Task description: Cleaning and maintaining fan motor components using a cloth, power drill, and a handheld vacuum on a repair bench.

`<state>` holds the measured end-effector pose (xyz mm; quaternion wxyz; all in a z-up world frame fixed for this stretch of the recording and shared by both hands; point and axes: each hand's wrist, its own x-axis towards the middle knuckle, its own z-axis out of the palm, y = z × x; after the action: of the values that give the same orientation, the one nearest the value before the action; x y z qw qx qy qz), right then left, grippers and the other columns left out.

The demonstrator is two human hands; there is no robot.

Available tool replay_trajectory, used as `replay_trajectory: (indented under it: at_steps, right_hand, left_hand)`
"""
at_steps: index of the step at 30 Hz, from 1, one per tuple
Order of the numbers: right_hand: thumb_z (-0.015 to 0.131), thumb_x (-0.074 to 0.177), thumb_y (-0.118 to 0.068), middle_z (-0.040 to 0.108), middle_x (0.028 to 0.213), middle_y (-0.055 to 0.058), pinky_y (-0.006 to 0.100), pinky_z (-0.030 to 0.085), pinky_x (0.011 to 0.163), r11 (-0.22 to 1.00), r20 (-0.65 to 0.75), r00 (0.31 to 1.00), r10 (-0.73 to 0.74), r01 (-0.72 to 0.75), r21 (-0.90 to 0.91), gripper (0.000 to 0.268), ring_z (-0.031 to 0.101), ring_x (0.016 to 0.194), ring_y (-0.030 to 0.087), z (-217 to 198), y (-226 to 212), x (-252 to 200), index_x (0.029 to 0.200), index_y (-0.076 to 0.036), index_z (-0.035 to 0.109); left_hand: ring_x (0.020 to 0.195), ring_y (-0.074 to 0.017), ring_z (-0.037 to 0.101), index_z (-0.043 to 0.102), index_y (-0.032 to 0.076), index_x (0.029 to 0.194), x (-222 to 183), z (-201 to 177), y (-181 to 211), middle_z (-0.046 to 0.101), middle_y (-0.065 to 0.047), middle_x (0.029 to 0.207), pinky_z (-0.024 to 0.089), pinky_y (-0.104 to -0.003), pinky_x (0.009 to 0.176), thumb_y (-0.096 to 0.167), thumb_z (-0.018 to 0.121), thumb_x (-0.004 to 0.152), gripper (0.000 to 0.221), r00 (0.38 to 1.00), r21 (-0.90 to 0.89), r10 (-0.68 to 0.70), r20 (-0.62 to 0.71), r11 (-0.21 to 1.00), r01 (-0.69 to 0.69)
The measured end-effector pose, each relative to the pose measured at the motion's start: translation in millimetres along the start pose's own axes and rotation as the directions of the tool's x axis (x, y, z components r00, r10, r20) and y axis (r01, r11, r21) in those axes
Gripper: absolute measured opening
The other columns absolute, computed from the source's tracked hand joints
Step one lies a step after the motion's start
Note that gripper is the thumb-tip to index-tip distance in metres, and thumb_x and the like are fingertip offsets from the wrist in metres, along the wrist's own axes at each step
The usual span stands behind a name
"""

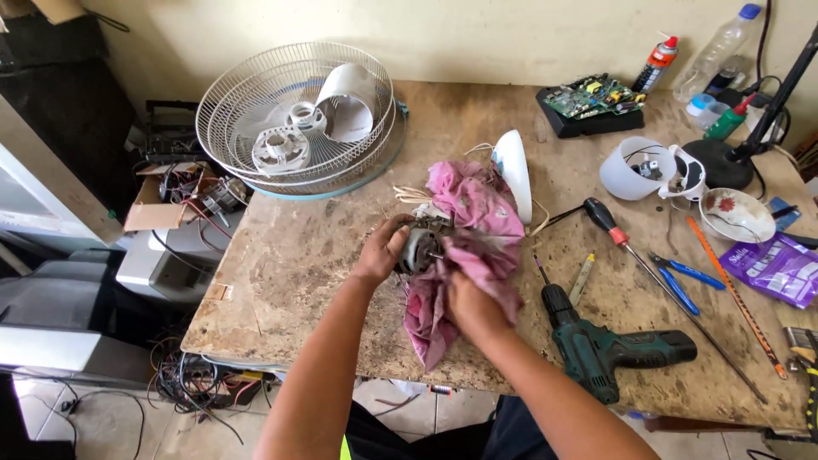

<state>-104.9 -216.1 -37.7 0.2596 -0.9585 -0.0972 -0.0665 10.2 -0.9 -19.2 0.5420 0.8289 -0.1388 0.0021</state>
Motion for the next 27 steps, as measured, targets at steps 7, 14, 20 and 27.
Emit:
replay_trajectory:
  at_steps: [7,14,20,27]
  right_hand:
    - [0.068,0.079,-0.012,0.061,0.113,0.014,0.048,0.053,0.086,0.939,-0.404,0.91,-0.088,-0.059,-0.338,0.04,0.065,0.103,0.04,-96.7,33.0,31.8,0.118,-0.021,0.076]
    - [0.071,0.084,-0.031,0.071,0.094,0.0,0.039,0.057,0.082,0.929,-0.218,0.974,-0.066,-0.019,-0.369,0.019,0.072,0.093,0.025,-116.6,42.8,8.5,0.101,-0.026,0.078]
    - [0.059,0.098,-0.034,0.076,0.104,0.008,0.041,0.054,0.068,0.815,-0.098,0.906,0.412,-0.415,-0.405,0.03,0.071,0.083,0.029,-187.3,27.8,-1.4,0.12,-0.02,0.075]
    - [0.069,0.112,-0.034,0.075,0.109,0.01,0.039,0.057,0.064,0.752,-0.566,0.82,0.09,-0.428,-0.5,0.027,0.066,0.093,0.027,-201.8,88.6,-7.5,0.118,-0.01,0.08]
  left_hand:
    - [0.137,-0.024,0.052,0.054,0.04,0.144,-18.3,-10.0,56.5,0.057,0.001,0.142,0.032,-0.049,0.115,0.06,0.042,0.103,0.047,0.989,0.44,-0.115,0.094,0.896,0.063]
    - [0.142,-0.0261,0.046,0.055,0.029,0.145,-3.8,-52.9,17.2,0.056,-0.003,0.146,0.036,-0.054,0.111,0.038,0.047,0.106,0.041,0.998,0.725,-0.003,0.063,0.688,-0.044]
    - [0.127,-0.0263,0.059,0.057,0.025,0.142,23.2,-68.3,7.1,0.063,0.001,0.141,0.053,-0.043,0.102,0.003,0.058,0.096,0.051,0.934,0.845,-0.122,0.335,0.477,-0.241]
    - [0.095,-0.0188,0.07,0.067,0.02,0.129,26.9,-72.6,24.4,0.073,0.0,0.114,0.064,-0.03,0.085,0.002,0.061,0.097,0.037,0.873,0.823,-0.307,0.379,0.543,-0.166]
